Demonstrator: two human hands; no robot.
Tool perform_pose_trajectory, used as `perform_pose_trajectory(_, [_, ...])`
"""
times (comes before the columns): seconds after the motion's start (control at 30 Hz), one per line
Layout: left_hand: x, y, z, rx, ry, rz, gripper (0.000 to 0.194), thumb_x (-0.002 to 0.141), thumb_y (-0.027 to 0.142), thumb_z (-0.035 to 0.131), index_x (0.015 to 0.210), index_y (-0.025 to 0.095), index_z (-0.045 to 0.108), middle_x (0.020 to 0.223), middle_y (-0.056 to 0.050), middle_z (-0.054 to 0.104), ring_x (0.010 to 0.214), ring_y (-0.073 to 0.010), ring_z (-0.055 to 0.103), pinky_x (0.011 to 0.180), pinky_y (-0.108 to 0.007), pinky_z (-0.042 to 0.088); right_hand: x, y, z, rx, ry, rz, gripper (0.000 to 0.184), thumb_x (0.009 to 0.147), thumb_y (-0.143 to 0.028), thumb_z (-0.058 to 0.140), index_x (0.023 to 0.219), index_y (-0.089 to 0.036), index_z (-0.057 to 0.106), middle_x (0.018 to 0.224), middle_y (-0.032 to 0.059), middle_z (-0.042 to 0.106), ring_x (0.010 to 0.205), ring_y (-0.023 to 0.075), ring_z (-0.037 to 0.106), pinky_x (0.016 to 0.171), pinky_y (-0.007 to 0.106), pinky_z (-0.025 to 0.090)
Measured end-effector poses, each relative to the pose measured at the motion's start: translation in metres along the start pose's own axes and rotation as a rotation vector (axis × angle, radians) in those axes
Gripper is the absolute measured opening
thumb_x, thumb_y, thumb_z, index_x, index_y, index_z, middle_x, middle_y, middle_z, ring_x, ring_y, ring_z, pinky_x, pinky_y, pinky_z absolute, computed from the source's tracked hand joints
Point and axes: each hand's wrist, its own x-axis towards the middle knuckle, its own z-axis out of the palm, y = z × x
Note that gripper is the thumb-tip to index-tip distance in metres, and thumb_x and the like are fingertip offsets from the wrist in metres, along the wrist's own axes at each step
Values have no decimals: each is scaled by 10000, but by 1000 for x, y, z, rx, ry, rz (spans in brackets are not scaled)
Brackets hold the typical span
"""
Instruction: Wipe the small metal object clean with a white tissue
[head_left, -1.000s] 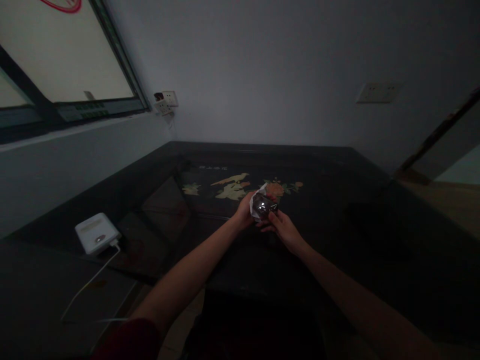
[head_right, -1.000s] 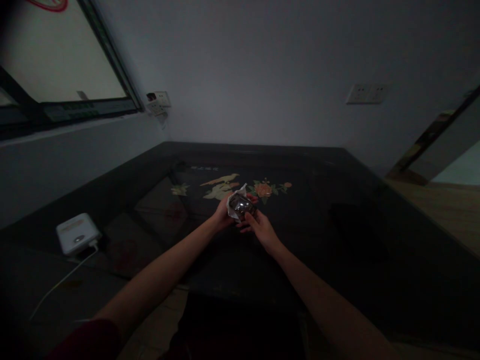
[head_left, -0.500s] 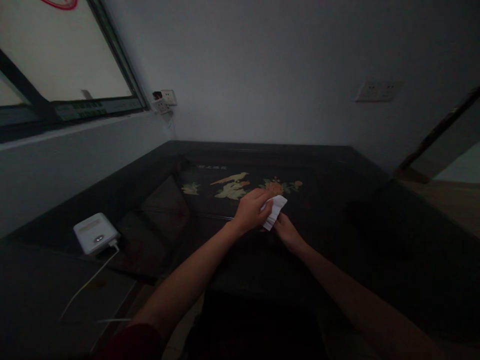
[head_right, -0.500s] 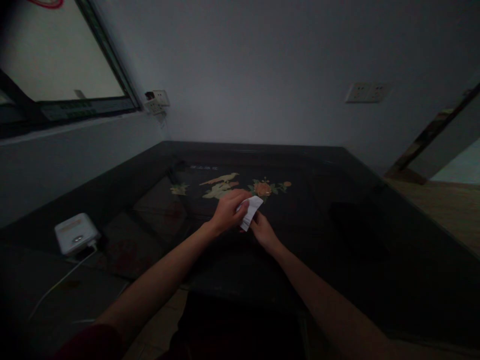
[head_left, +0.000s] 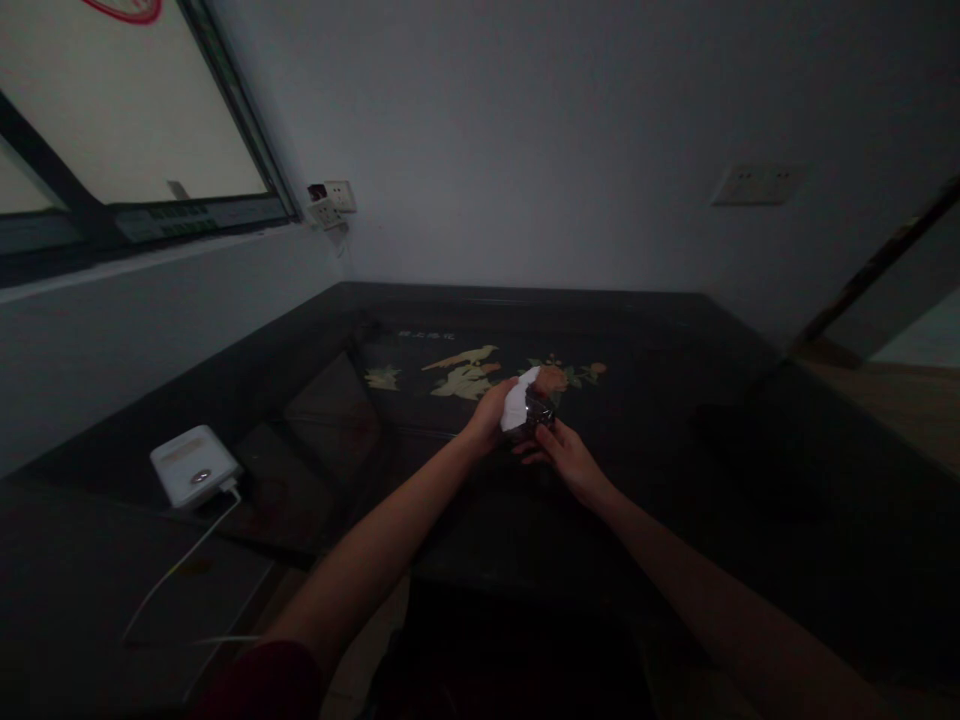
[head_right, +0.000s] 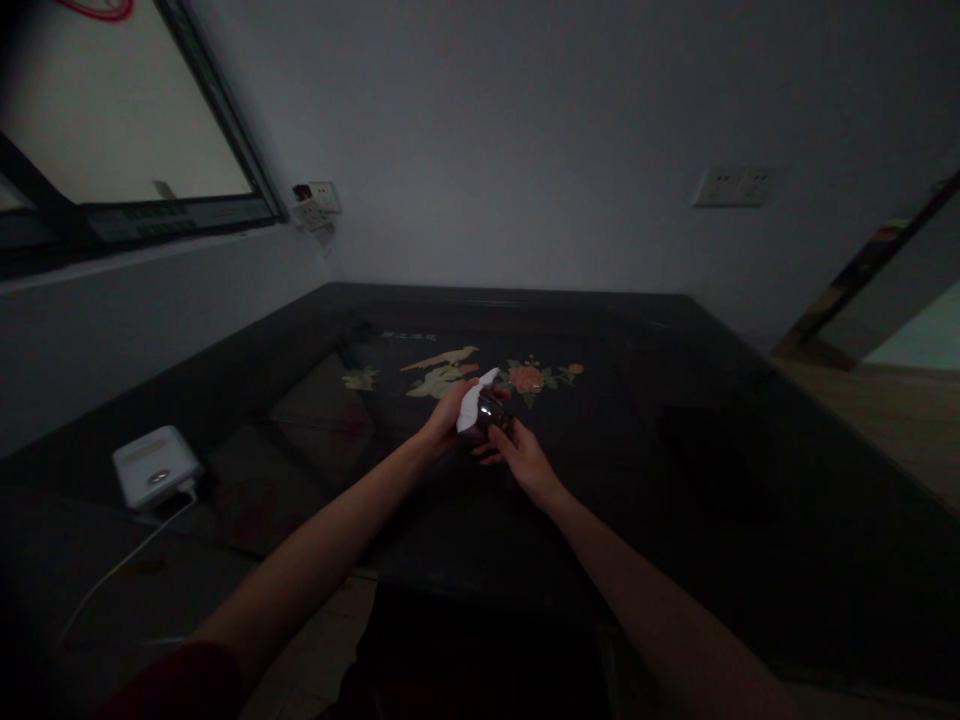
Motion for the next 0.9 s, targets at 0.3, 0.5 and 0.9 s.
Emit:
perform_pose_trajectory(0.3, [2, -2, 0, -219, -177, -197, 435, 889, 285, 272, 780, 94, 648, 738, -104, 669, 697, -177, 637, 632, -266, 481, 1, -1, 0, 7, -20, -1, 531, 702, -581, 672, 1037, -188, 550, 878, 63, 663, 725, 190, 682, 592, 302, 556])
perform_pose_trajectory(0.5, [-4, 1, -1, 173, -38, 141, 360, 860, 387, 411, 793, 112, 634, 652, -47, 610, 576, -139, 544, 552, -239, 406, 1, 2, -1, -23, -47, -21, 466, 723, -567, 658, 982, -193, 556, 908, 64, 656, 728, 191, 676, 603, 321, 558])
perform_pose_trajectory(0.9, [-23, 5, 1, 1001, -39, 859, 283, 854, 290, 419, 921, 137, 647, 940, -109, 656, 916, -209, 574, 846, -328, 418, 0, -1, 1, -124, 27, -23, 431, 748, -502, 644, 1042, -192, 586, 954, 58, 679, 753, 210, 652, 625, 338, 548])
